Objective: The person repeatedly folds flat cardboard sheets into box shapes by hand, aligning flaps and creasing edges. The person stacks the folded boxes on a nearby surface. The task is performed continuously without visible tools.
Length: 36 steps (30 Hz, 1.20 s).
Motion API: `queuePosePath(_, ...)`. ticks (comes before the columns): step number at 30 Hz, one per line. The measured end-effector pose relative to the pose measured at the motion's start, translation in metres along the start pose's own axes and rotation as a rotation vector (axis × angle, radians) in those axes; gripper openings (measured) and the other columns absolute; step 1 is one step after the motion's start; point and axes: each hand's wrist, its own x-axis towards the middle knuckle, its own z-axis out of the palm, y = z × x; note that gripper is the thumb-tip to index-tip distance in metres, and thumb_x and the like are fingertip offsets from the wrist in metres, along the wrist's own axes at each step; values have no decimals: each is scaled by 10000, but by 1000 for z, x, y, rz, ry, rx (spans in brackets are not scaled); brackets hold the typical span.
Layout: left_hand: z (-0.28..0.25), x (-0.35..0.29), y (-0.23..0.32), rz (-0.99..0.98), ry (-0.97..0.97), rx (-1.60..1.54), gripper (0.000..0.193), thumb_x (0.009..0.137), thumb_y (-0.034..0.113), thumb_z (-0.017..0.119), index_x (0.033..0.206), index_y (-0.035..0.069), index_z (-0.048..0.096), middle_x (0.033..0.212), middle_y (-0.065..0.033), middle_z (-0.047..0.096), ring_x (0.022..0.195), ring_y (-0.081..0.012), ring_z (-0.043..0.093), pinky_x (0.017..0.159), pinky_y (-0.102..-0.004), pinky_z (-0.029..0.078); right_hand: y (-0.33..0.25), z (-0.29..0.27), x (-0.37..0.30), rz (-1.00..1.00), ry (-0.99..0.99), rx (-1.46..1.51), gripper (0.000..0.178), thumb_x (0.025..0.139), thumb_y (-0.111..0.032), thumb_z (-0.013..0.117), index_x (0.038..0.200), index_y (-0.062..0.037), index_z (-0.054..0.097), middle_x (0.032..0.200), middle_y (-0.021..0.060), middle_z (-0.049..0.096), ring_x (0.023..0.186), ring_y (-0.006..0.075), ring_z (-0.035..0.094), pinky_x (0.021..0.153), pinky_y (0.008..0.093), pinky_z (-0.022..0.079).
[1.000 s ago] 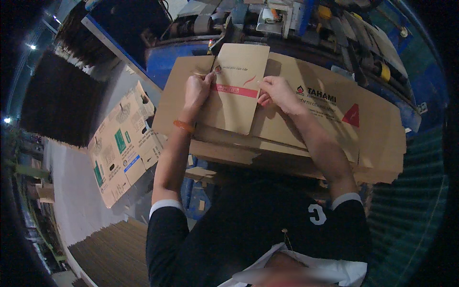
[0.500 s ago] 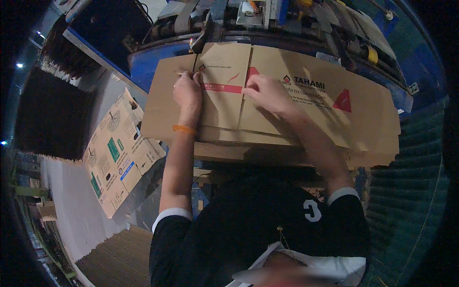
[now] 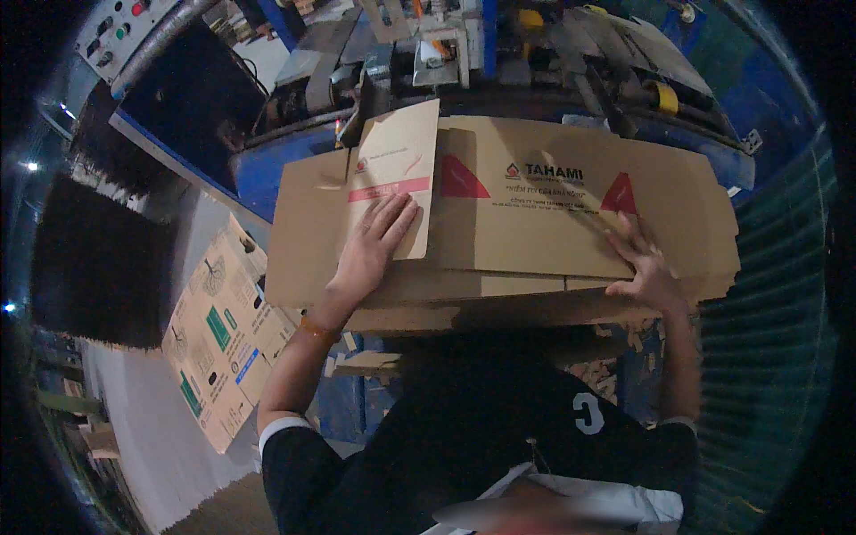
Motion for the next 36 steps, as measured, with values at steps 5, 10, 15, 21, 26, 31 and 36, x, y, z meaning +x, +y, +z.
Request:
queuePosePath(5, 17, 19, -19, -70, 73, -88, 543, 825, 33, 458, 1367, 43, 425, 1392, -169, 419, 1284, -350, 403, 1077, -417, 346, 37, -4, 34, -97, 33, 12, 784, 679, -358, 769, 1378, -163, 471, 1546, 92, 219, 1417, 308, 208, 1148, 419, 204)
queuePosePath(10, 36, 55, -50, -96, 174, -49, 544, 828, 21, 496, 1366, 35, 419, 1369, -169, 439, 1249, -348, 437, 1040, -416, 379, 59, 0, 96, -89, 148, -49, 593, 824, -314, 670, 1365, -158, 484, 1504, 126, 305, 1398, 331, 246, 1128, 422, 253)
queuePosePath(15, 49, 137, -92, -349, 214, 109, 650, 780, 116, 652, 1357, -17, 383, 1332, -240, 447, 1199, -398, 467, 1020, -424, 387, 34, -7, 172, 81, 344, -454, 442, 879, -290, 595, 1284, -118, 553, 1394, 189, 442, 1345, 371, 327, 1095, 446, 302)
queuePosePath(21, 11, 66, -71, -383, 662, -160, 641, 841, 181, 664, 1371, -20, 363, 1348, -246, 454, 1228, -333, 464, 1011, -410, 383, 30, -9, 115, 192, 691, -227, 616, 846, -353, 629, 1378, -112, 433, 1504, 176, 263, 1396, 353, 227, 1108, 474, 263)
queuePosePath(26, 13, -97, -35, -1386, 1485, -552, 589, 942, 312, 546, 1367, -37, 335, 1278, -264, 495, 1046, -314, 594, 856, -429, 528, 89, 20, 0, 771, 1028, -97, 794, 835, -413, 638, 1443, -40, 290, 1527, 208, 187, 1417, 349, 177, 1125, 460, 229)
queuePosePath(31, 40, -122, -35, -1515, 961, -430, 597, 874, 305, 630, 1233, -97, 374, 1173, -275, 538, 914, -310, 620, 728, -422, 561, 103, 37, -24, 1091, 864, -168, 746, 843, -345, 656, 1420, -2, 332, 1460, 216, 341, 1316, 351, 385, 1073, 412, 317)
queuePosePath(36, 16, -120, -39, -1349, 867, -171, 693, 862, 322, 653, 1285, -134, 348, 1169, -292, 533, 950, -319, 607, 761, -411, 534, 102, 15, -21, 707, 1675, 697, 372, 886, -130, 568, 1226, 20, 574, 1161, 140, 629, 981, 242, 627, 856, 321, 478)
